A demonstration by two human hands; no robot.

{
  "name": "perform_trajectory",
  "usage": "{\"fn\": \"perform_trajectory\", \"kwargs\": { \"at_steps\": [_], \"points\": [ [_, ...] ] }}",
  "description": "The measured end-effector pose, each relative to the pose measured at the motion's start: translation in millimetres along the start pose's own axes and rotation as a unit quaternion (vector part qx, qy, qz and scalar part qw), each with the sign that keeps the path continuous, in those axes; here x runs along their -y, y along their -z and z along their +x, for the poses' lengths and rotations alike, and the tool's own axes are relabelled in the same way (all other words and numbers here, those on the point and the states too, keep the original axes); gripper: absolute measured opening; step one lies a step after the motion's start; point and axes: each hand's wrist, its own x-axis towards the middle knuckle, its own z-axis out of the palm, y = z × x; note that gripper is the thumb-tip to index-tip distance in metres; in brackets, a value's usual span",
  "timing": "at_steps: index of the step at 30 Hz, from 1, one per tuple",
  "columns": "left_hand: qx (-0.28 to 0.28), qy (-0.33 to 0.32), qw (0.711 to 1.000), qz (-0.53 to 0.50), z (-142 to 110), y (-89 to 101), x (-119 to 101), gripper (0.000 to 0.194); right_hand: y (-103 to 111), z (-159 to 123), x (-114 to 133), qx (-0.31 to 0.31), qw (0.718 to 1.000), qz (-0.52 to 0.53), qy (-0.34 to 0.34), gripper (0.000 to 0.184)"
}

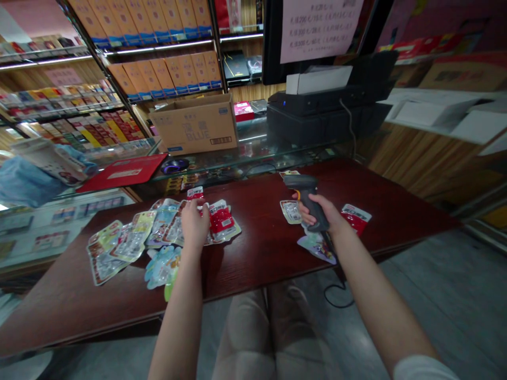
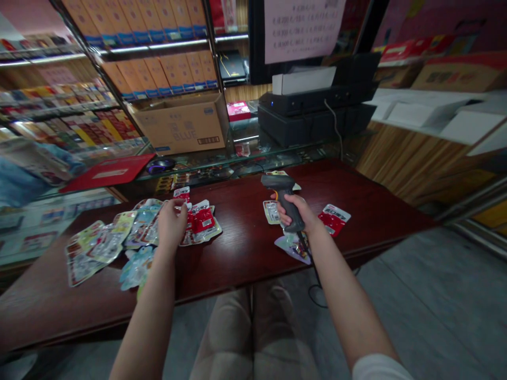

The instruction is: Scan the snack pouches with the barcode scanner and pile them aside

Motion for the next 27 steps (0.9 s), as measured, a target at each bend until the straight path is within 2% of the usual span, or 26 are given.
{"fn": "perform_trajectory", "kwargs": {
  "at_steps": [4, 8, 10, 15, 21, 27],
  "points": [
    [0.060, -0.045, 0.994, -0.078, -6, -17.6, -36, 0.019, 4, -1, 4, -0.019, 1.000, 0.007, 0.022, 0.034],
    [0.138, -0.082, 0.979, -0.124, -12, -48.9, -84, 0.016, 10, -4, 11, -0.051, 0.998, 0.012, 0.044, 0.035],
    [0.185, -0.078, 0.971, -0.133, -12, -68.2, -107, 0.015, 14, -5, 14, -0.067, 0.996, 0.014, 0.051, 0.035],
    [0.288, -0.018, 0.950, -0.117, 0, -120.3, -154, 0.020, 22, -10, 19, -0.086, 0.993, 0.021, 0.073, 0.037],
    [0.341, 0.030, 0.937, -0.066, 17, -172.3, -176, 0.034, 26, -15, 21, -0.101, 0.990, 0.018, 0.093, 0.039],
    [0.353, 0.048, 0.934, -0.034, 22, -195.7, -184, 0.046, 46, -29, 26, -0.121, 0.989, 0.015, 0.078, 0.039]
  ]
}}
